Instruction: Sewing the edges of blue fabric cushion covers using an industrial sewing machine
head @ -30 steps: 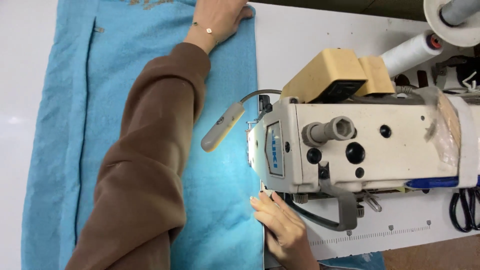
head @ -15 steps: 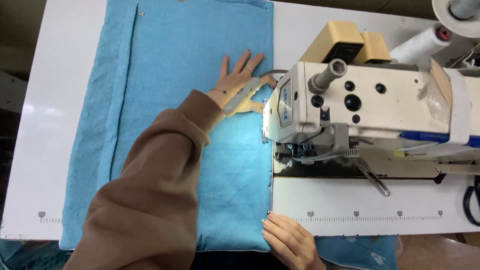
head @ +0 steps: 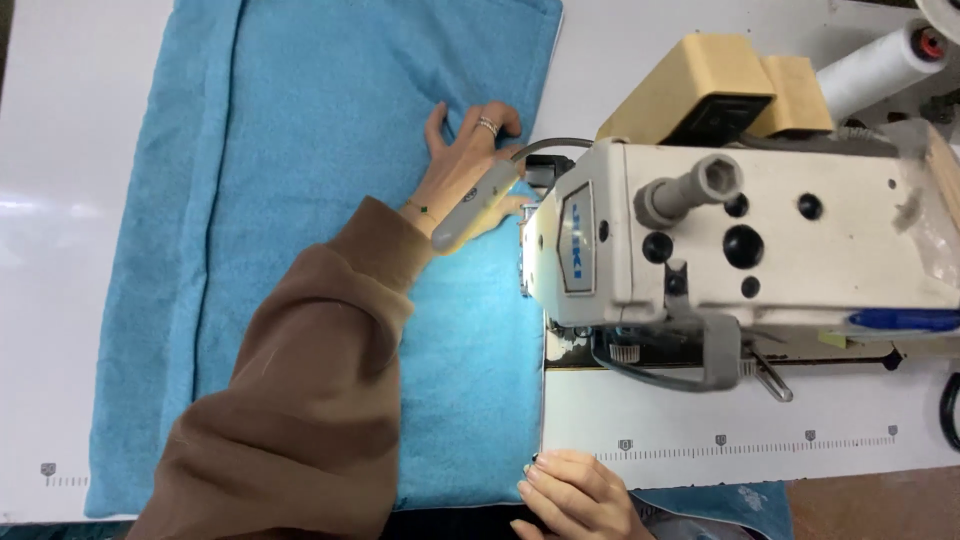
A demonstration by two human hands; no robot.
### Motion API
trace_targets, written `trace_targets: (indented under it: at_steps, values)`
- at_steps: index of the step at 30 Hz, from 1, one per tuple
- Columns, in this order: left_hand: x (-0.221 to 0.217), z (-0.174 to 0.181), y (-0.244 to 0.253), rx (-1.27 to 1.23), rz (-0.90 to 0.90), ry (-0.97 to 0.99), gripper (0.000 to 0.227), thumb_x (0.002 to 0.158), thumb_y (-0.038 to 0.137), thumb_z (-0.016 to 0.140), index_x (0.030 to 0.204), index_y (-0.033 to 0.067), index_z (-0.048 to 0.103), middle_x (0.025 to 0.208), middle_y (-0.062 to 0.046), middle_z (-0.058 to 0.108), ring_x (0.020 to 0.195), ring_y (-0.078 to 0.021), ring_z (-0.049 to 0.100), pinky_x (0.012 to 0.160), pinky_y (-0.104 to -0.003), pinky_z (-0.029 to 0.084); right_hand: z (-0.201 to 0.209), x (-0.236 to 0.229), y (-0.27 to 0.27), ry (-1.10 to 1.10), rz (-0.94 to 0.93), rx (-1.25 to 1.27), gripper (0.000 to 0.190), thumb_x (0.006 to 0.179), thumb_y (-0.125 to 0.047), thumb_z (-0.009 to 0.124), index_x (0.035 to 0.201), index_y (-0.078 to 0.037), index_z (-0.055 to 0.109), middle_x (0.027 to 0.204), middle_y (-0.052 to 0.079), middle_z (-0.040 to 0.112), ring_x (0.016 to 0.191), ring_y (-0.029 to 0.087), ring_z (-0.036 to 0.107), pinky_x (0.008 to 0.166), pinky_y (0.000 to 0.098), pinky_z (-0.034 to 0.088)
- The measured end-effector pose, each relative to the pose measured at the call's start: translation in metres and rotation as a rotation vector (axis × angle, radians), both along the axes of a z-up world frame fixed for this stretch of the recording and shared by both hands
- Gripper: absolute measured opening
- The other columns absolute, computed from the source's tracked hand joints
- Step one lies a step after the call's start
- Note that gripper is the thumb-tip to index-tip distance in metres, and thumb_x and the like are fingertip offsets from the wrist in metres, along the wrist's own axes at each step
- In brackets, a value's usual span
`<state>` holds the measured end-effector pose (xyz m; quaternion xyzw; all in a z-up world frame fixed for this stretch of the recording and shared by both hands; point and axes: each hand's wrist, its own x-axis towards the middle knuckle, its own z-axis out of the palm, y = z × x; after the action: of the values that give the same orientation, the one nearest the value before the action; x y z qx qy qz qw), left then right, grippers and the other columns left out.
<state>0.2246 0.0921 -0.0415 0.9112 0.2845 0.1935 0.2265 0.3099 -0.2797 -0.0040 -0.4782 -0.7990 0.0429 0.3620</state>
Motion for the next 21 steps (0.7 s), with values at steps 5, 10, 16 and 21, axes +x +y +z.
trace_targets:
  at_steps: [5, 10, 16, 21]
  values:
    - [0.012, -0.007, 0.039, 0.138, -0.068, -0.083, 0.076, 0.083, 0.084, 0.057, 0.084, 0.0087, 0.067, 0.115, -0.009, 0.039, 0.116, -0.0315, 0.044, 0.104, -0.080, 0.015, 0.014, 0.007, 0.038, 0.022, 0.011, -0.043, 0.035, 0.099, -0.036, 0.068, 0.105, -0.002, 0.075, 0.104, 0.008, 0.076, 0.098, 0.025, 0.072, 0.082, 0.0387, 0.069]
    - [0.020, -0.014, 0.080, 0.212, -0.051, -0.032, 0.054, 0.088, 0.066, 0.082, 0.092, 0.0137, 0.070, 0.118, -0.006, 0.042, 0.114, -0.0299, 0.045, 0.100, -0.079, 0.020, 0.028, 0.012, 0.073, -0.031, -0.053, -0.109, 0.029, 0.098, -0.026, 0.062, 0.098, -0.001, 0.076, 0.101, 0.010, 0.075, 0.095, 0.028, 0.072, 0.084, 0.0417, 0.064]
    - [0.031, -0.028, 0.126, 0.350, -0.079, -0.086, 0.049, 0.092, 0.058, 0.090, 0.096, 0.0148, 0.068, 0.114, -0.006, 0.049, 0.111, -0.0328, 0.046, 0.085, -0.066, 0.028, 0.015, 0.032, 0.086, -0.197, 0.006, -0.200, 0.035, 0.098, -0.025, 0.071, 0.117, 0.004, 0.072, 0.120, 0.013, 0.072, 0.115, 0.026, 0.071, 0.102, 0.0352, 0.059]
    - [0.046, -0.049, 0.169, 0.334, -0.089, -0.040, 0.046, 0.099, 0.056, 0.083, 0.102, 0.0142, 0.064, 0.102, -0.009, 0.062, 0.093, -0.0332, 0.054, 0.066, -0.053, 0.039, 0.009, 0.043, 0.099, -0.339, -0.109, -0.154, 0.044, 0.097, -0.027, 0.076, 0.134, -0.007, 0.065, 0.138, -0.003, 0.066, 0.077, 0.003, 0.052, 0.064, 0.0174, 0.044]
